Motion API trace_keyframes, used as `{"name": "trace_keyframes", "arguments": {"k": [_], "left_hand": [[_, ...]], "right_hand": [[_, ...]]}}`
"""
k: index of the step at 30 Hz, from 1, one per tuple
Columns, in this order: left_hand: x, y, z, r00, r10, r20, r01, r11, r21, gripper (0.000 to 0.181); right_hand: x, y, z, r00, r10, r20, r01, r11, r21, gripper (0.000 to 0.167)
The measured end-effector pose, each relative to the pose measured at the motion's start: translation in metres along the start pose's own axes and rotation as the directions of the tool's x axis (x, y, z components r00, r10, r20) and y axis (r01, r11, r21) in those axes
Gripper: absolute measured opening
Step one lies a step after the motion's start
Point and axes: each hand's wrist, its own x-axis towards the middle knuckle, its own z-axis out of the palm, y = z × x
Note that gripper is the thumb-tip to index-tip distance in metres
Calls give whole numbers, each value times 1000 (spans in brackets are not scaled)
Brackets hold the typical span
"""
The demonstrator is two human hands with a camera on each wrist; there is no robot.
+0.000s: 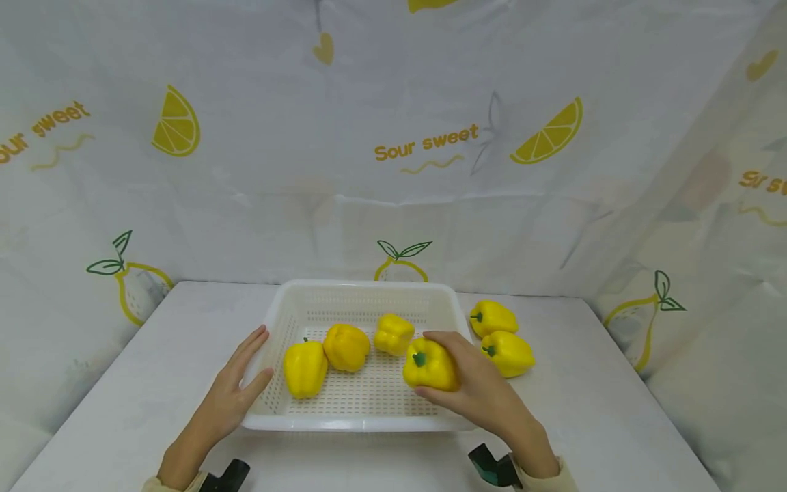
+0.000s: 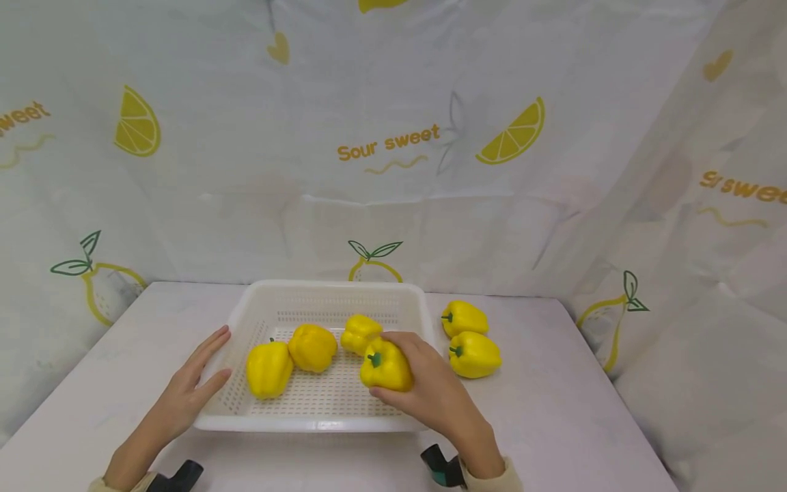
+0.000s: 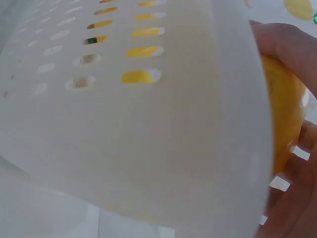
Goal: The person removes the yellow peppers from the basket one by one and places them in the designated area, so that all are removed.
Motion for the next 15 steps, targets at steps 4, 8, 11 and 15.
{"name": "trace_keyframes", "arguments": {"k": [4,8,11,15], "left_hand": [[0,0,0,1000,-3,1,3,1000,-3,61],[0,0,1,1000,-5,1,5,1000,-7,61],[0,0,1,1000,-2,-1,2,1000,-4,61],[0,-1,1,1000,0,-4,0,1000,-4,62]], "right_hand": [[-6,3,-6,999,-21,-41,20,1000,-8,76],[-13,5,-12,998,-18,-52,19,1000,18,76],[-16,7,-16,998,-21,-64,22,1000,16,76],[-20,9,-21,997,-16,-75,16,1000,4,76]]}}
